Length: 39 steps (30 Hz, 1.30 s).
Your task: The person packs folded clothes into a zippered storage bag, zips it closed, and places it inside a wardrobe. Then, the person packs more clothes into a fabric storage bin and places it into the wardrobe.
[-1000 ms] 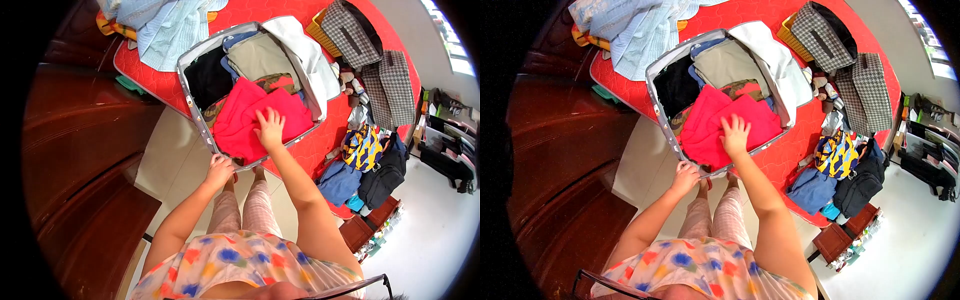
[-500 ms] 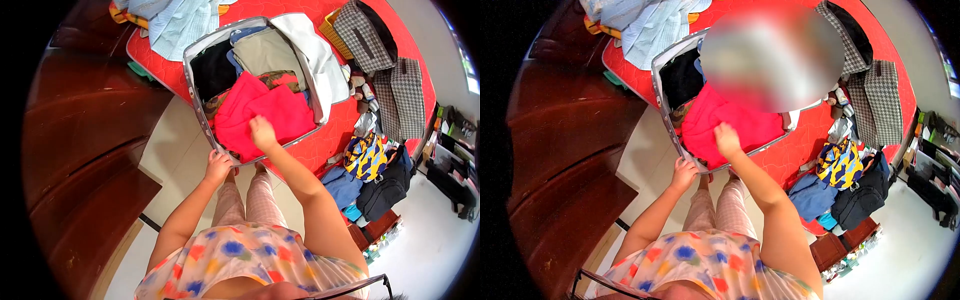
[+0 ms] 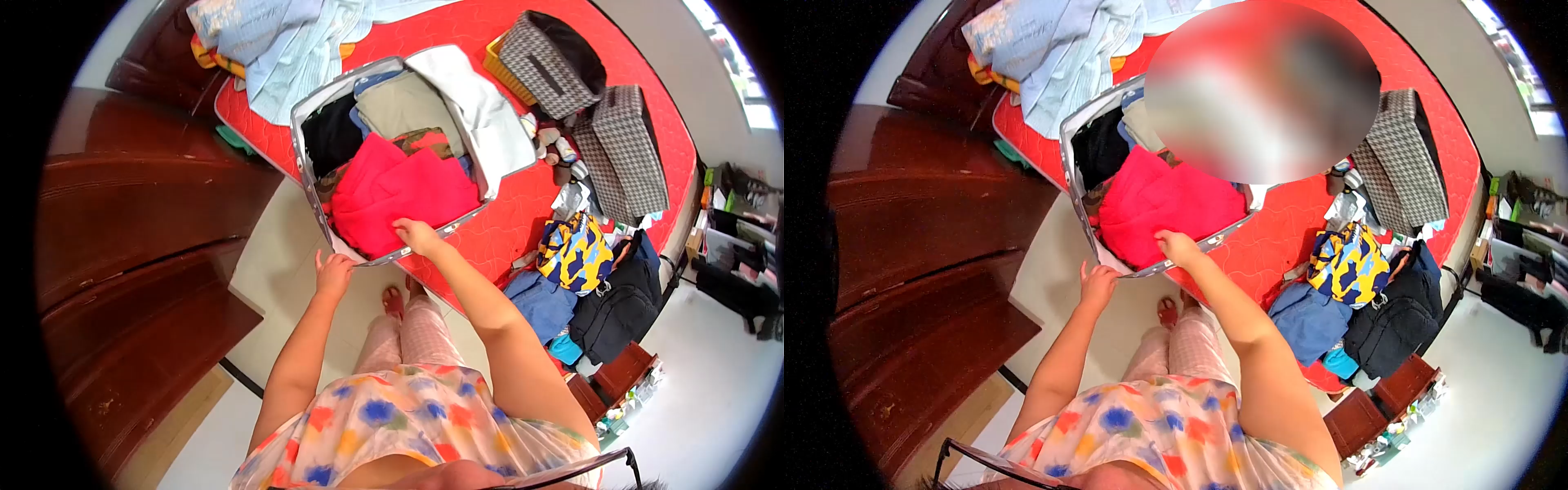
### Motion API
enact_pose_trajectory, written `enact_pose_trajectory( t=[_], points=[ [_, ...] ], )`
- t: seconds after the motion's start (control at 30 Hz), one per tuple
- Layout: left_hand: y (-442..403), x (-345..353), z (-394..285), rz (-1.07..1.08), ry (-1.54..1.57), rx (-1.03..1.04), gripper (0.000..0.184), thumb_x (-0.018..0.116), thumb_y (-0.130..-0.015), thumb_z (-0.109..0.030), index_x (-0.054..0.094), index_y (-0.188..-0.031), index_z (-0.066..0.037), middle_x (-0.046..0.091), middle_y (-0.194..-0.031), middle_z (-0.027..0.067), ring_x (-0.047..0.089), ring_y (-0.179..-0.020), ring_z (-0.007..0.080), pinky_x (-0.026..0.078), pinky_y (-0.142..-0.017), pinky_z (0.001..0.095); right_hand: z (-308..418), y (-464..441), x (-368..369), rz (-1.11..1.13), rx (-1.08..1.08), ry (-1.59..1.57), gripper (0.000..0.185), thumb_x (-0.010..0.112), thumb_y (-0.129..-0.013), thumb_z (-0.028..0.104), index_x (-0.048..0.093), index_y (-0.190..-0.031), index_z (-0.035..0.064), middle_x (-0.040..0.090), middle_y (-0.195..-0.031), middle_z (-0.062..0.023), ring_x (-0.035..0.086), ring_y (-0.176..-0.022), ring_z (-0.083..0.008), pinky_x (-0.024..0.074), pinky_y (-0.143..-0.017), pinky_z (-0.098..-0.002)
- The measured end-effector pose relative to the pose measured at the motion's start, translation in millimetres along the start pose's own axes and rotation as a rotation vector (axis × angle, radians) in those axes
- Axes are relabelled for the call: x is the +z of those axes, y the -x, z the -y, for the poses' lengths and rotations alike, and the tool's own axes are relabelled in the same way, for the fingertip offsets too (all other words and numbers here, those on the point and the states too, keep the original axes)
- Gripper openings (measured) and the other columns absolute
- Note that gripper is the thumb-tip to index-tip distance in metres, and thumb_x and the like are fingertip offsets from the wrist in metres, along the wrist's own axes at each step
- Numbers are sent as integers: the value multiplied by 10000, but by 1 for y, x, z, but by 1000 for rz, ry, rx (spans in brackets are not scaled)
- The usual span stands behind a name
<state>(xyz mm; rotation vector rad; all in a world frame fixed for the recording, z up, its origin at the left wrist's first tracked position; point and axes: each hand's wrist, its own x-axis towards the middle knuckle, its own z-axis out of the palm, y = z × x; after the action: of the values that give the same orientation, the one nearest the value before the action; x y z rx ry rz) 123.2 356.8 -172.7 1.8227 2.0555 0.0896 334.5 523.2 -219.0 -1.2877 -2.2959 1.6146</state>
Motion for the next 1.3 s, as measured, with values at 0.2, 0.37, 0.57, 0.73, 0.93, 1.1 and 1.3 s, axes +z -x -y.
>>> enact_pose_trajectory(
  t=[0.2,0.37,0.57,0.73,0.93,1.1,1.3],
  points=[
    [-18,-6,0,76,110,-7,106,640,-806,-168,702,-871,-225,627,-914,-23,580,-955,170,206,-1071,533,-55,84,-34,-323,110,-229,268,505,-905,159,582,-1147,73,651,-978,-196,633,-915,-339,492,-802,-392],
    [-29,-21,-34,-103,285,102,106,626,-833,-203,688,-919,-193,628,-885,-2,599,-900,177,231,-1051,498,-63,158,-50,-496,158,-404,375,493,-916,108,450,-1287,75,664,-926,-147,650,-812,-187,511,-714,-328],
    [-43,-57,-159,-101,441,426,142,636,-839,-210,666,-948,-125,642,-867,33,618,-827,179,353,-965,416,-52,264,-56,-712,221,-570,396,462,-927,72,398,-1318,60,640,-1013,-120,622,-831,-174,505,-746,-310],
    [-59,-61,-215,-50,471,600,170,652,-828,-155,664,-962,-52,645,-860,97,616,-797,221,484,-735,328,-55,321,-75,-893,208,-670,343,493,-931,129,470,-1265,52,643,-969,-94,618,-726,-140,490,-641,-274],
    [-76,-49,-298,125,522,632,228,607,-881,-227,658,-988,-31,663,-922,126,631,-842,223,485,-760,320,-92,409,-89,-1112,290,-822,335,489,-935,132,473,-1261,57,625,-965,-87,600,-697,-117,458,-586,-246],
    [-95,-24,-359,282,414,630,273,584,-895,-266,643,-1013,-28,666,-936,139,634,-871,254,483,-773,337,-153,447,-72,-1169,251,-1036,346,454,-954,177,449,-1282,65,623,-990,-83,614,-726,-125,458,-582,-242],
    [-114,55,-470,404,468,574,296,582,-903,-288,628,-1024,-22,670,-887,126,638,-832,232,486,-737,330,-229,517,-103,-1126,408,-1165,354,444,-963,217,449,-1291,86,619,-1054,-96,613,-739,-131,466,-595,-242]
  ],
)
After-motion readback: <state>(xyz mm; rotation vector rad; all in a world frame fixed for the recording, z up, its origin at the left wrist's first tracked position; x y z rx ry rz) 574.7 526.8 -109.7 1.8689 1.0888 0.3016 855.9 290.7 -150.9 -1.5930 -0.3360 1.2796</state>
